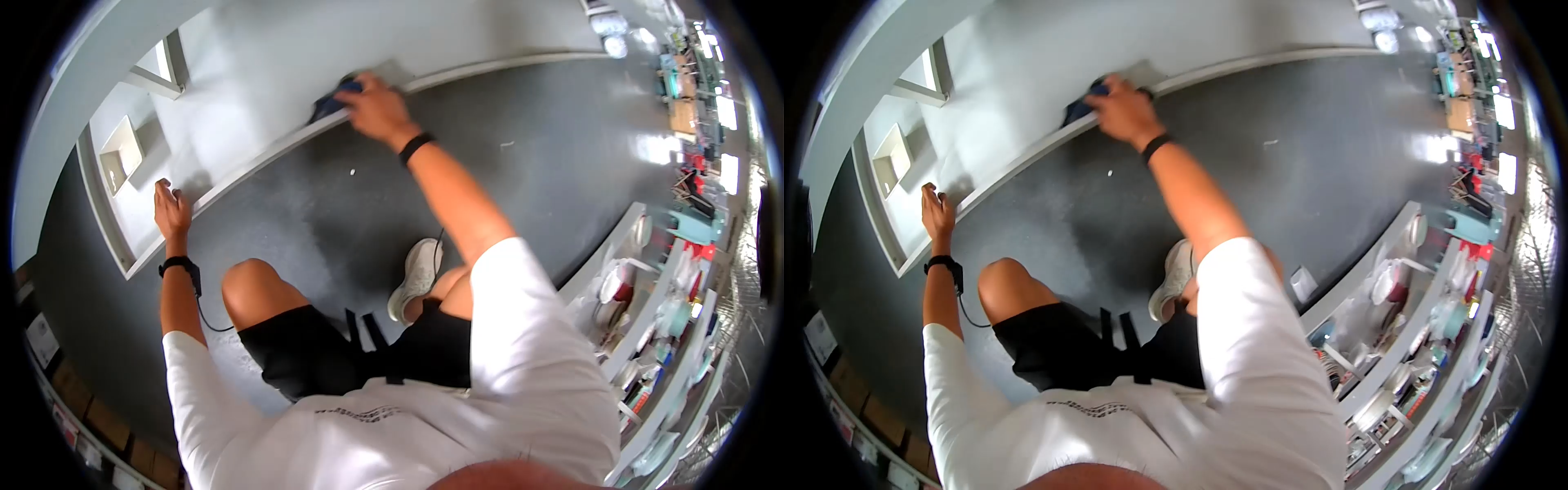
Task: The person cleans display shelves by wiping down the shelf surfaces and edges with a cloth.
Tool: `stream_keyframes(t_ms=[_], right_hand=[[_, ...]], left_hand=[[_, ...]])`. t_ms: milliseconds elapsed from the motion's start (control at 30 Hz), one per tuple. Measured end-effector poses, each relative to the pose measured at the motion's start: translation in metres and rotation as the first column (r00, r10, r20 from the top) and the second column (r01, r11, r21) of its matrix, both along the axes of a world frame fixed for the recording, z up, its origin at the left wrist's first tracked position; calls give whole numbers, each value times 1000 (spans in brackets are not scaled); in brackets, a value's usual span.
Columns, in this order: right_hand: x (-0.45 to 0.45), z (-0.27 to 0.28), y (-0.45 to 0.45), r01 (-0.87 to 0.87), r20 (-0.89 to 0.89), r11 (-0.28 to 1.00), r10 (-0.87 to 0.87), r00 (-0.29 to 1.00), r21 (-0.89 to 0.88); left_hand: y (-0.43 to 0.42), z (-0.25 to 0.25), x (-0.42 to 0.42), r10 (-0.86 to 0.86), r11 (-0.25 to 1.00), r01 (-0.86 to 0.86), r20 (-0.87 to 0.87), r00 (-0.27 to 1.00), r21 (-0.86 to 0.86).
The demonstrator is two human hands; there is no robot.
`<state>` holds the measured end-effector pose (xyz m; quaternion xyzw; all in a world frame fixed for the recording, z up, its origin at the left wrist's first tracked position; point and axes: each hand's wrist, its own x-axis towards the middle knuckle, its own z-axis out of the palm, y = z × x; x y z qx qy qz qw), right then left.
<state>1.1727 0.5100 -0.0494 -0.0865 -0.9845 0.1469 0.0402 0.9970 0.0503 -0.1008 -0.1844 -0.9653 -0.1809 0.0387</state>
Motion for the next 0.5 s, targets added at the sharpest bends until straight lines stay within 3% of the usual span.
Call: stream_keyframes(t_ms=[67,133,200,267,333,367,400,433,467,500], right_hand=[[16,1,70,101,22,994,-102,995,36],[20,1,140,302,178,938,-331,927,173],[24,-6,199,355,213,909,-399,892,218],[13,-2,216,368,217,907,-408,887,205],[-5,4,206,197,125,950,-232,965,241],[-9,38,172,159,103,987,-156,982,-20],[-29,25,149,47,45,995,-43,998,-91],[-39,13,120,-30,-154,982,2,988,-184],[-47,1,99,-271,-275,929,200,941,-254],[-53,-5,79,-369,-143,851,341,929,-373]], left_hand=[[-13,-16,-3,-21,993,16,-42,999,-113],[-4,-11,4,-21,980,5,-79,997,-200],[28,18,23,13,988,15,180,984,-151],[51,19,37,-37,967,100,262,964,-233],[64,15,49,-92,955,160,263,960,-248],[63,20,46,-31,954,111,276,961,-278],[71,16,43,29,956,57,289,957,-286],[61,-4,26,140,963,-48,340,930,-263],[78,8,31,291,927,-177,340,894,-330],[89,17,34,300,925,-174,365,882,-338]])
